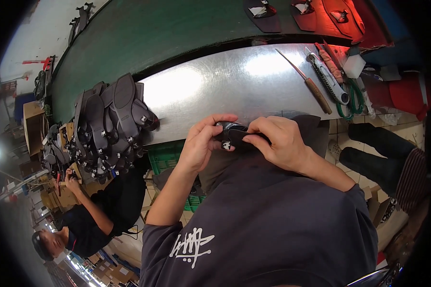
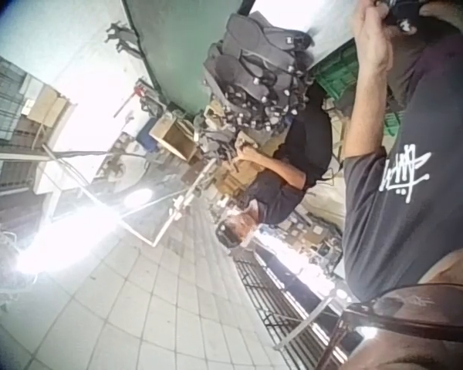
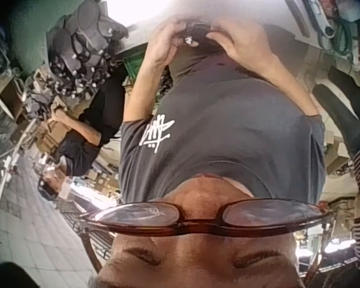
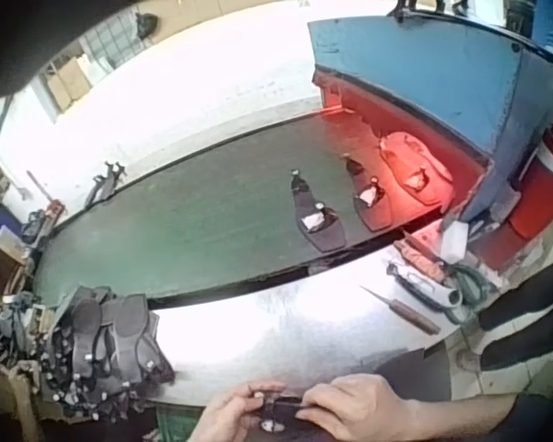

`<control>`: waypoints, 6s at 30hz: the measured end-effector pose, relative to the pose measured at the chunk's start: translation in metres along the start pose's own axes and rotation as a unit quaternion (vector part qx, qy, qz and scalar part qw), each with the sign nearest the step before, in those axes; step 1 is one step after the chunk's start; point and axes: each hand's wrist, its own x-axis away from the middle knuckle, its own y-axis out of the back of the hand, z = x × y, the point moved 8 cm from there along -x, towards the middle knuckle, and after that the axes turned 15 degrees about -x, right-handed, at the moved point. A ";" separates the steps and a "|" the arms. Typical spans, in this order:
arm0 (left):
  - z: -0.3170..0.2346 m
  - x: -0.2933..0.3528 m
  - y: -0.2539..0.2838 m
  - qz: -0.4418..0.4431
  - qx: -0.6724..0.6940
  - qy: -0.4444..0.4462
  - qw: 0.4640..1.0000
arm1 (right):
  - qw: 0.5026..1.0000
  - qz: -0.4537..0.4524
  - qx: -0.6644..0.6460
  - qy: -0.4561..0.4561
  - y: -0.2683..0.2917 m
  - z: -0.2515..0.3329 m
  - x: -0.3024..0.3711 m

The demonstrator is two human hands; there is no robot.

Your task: Assembling shoe soles and components at a workbench in a factory.

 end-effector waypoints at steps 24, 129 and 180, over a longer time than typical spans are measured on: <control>0.013 0.004 -0.006 -0.025 -0.174 -0.002 0.984 | 0.996 0.001 -0.031 -0.079 -0.011 -0.015 0.013; 0.019 -0.025 0.020 -0.293 0.217 -0.046 0.930 | 0.999 0.033 -0.015 -0.023 -0.033 0.002 0.006; 0.006 -0.061 -0.045 -0.053 0.210 -0.008 0.976 | 0.994 -0.075 -0.082 0.002 0.006 0.000 -0.007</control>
